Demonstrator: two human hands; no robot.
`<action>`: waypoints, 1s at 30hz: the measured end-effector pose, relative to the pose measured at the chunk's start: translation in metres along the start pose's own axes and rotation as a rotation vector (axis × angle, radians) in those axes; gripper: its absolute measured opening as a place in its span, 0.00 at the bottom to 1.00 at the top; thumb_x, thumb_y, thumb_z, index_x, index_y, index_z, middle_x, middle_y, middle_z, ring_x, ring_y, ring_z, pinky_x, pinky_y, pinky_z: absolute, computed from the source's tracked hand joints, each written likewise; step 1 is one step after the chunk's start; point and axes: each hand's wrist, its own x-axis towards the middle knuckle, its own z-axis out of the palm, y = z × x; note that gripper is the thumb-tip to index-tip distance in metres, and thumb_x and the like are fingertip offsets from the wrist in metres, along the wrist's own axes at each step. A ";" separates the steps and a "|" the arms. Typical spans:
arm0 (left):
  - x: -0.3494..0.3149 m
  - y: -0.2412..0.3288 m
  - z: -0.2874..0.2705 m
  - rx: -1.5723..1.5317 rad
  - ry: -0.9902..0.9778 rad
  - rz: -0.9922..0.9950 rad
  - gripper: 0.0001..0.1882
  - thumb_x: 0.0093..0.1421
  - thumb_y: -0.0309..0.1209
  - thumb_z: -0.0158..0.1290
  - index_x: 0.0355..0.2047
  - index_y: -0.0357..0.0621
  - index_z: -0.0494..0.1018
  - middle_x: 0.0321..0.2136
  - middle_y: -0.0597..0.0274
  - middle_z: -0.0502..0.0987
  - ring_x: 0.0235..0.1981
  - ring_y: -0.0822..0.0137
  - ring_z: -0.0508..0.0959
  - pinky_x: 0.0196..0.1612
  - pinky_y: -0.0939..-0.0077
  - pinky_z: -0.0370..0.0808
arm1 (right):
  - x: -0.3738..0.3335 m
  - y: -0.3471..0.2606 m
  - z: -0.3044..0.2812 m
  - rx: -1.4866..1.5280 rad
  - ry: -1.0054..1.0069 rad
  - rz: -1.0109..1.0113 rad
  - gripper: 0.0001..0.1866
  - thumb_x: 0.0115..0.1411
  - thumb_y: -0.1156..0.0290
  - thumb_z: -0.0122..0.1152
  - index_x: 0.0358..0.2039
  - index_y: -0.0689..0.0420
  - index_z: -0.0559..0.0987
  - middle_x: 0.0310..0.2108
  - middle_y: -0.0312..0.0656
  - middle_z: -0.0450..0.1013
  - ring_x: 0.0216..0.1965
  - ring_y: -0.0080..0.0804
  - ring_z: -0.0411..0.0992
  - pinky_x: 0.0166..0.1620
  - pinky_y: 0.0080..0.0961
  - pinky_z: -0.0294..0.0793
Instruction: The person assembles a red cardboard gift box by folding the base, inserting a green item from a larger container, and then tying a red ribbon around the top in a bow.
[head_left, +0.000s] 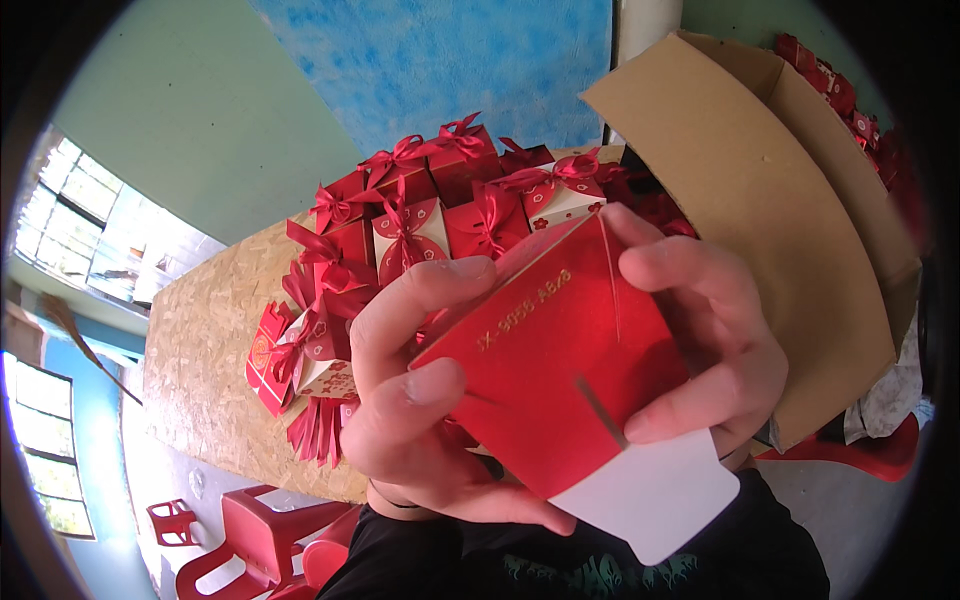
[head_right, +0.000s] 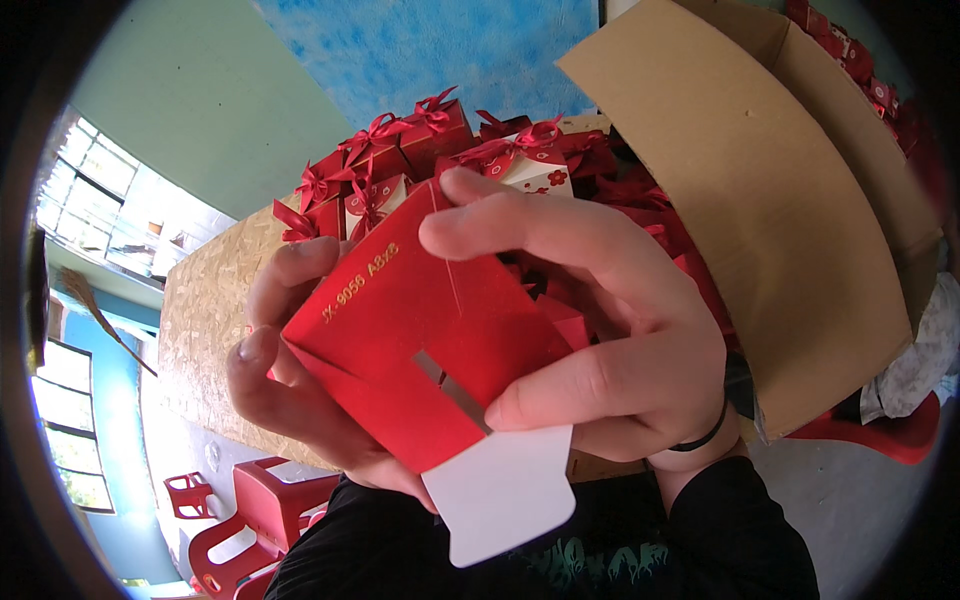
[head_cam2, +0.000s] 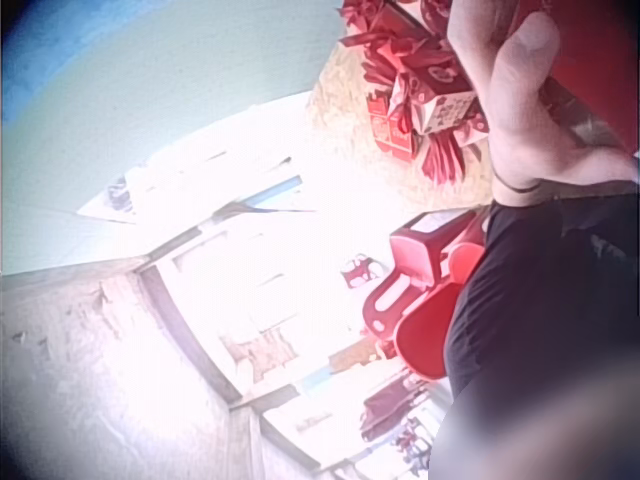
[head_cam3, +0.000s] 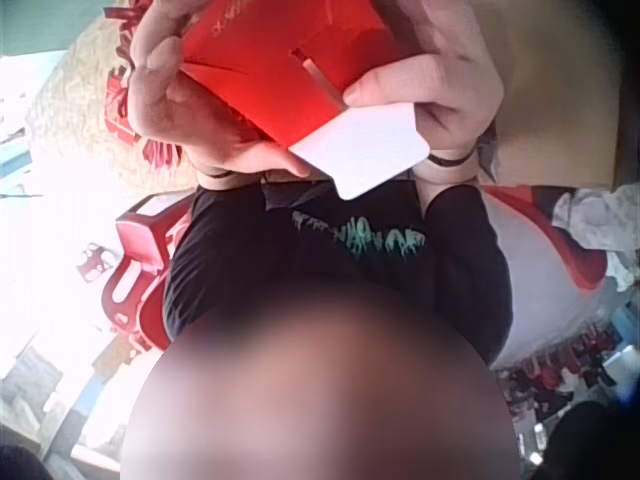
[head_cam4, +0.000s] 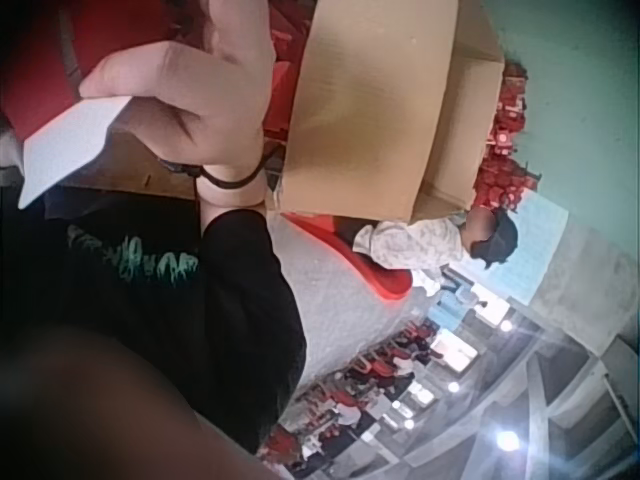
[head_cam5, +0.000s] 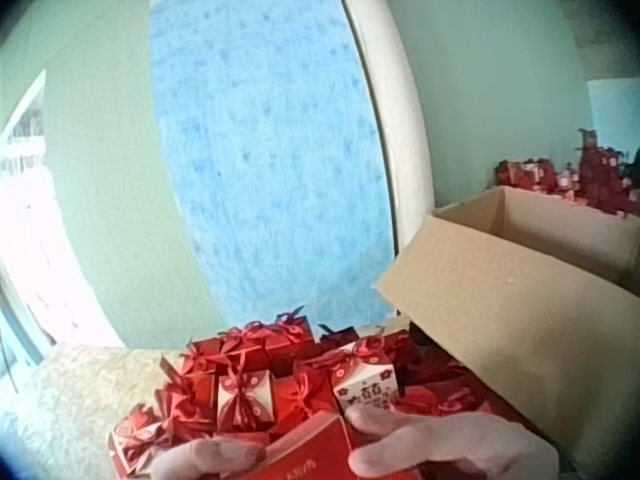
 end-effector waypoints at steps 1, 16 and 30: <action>0.002 0.001 -0.004 -0.037 -0.034 -0.009 0.52 0.44 0.52 0.78 0.63 0.49 0.63 0.60 0.27 0.64 0.58 0.34 0.74 0.55 0.47 0.81 | 0.000 0.000 0.001 0.026 0.008 0.000 0.10 0.52 0.67 0.80 0.29 0.48 0.83 0.66 0.64 0.62 0.71 0.71 0.59 0.74 0.59 0.58; -0.005 0.011 0.009 -0.069 0.123 -0.027 0.51 0.48 0.53 0.76 0.66 0.56 0.59 0.59 0.23 0.63 0.53 0.34 0.75 0.50 0.47 0.83 | 0.002 -0.029 0.012 0.128 0.115 0.178 0.12 0.52 0.65 0.81 0.32 0.54 0.85 0.50 0.52 0.76 0.59 0.60 0.73 0.58 0.52 0.78; -0.011 0.040 -0.007 0.270 0.126 0.145 0.53 0.52 0.65 0.67 0.71 0.63 0.55 0.60 0.43 0.64 0.54 0.45 0.76 0.46 0.52 0.86 | 0.014 -0.036 0.018 1.168 0.239 0.082 0.13 0.70 0.54 0.65 0.31 0.41 0.74 0.40 0.26 0.65 0.42 0.27 0.62 0.47 0.34 0.65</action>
